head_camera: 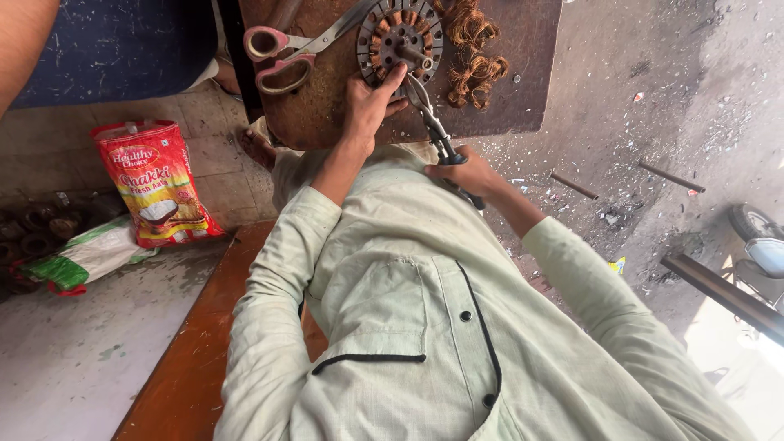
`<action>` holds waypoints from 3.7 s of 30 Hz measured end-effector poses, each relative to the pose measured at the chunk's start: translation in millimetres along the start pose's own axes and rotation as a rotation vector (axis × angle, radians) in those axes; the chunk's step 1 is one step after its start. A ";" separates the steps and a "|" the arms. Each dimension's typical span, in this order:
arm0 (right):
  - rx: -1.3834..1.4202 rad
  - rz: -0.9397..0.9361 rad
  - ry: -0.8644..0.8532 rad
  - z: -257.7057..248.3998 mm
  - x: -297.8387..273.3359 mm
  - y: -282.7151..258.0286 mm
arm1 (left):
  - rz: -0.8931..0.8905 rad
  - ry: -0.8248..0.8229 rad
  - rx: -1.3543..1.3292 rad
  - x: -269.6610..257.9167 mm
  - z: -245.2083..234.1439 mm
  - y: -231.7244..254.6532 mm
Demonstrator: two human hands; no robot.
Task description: The person uses pliers to adjust and secure copper windings on a circular metal component placed on a wooden workbench. They repeatedly reposition the component and apply pressure with the pliers to shape the windings.
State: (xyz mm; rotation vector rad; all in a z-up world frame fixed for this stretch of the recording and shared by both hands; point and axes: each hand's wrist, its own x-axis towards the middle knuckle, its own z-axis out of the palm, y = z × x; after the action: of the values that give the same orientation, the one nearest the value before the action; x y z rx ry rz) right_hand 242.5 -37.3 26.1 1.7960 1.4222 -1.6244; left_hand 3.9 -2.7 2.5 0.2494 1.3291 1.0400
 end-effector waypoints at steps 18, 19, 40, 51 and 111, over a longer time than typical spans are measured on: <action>0.036 -0.079 0.095 5.2 -17.6 13.3 | -0.022 -0.085 -0.110 0.1 -10.9 13.6; 0.024 -0.001 0.062 6.7 -21.7 15.2 | -0.022 -0.090 -0.106 -3.3 -10.8 11.2; -0.040 0.029 -0.148 -17.4 -21.5 5.0 | -0.036 -0.102 -0.284 -11.2 -16.6 4.6; 0.307 -0.029 -0.354 -27.6 -5.4 10.1 | 0.009 -0.050 -0.140 -7.8 -5.0 1.5; 0.029 0.041 0.108 12.6 11.7 6.6 | -0.052 -0.069 -0.080 11.4 -8.5 2.3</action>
State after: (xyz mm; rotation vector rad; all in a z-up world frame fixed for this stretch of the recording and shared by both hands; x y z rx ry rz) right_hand 239.2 -44.8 9.7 1.9434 1.4033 -1.5569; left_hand -5.9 3.6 -6.0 0.1884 1.2236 1.0300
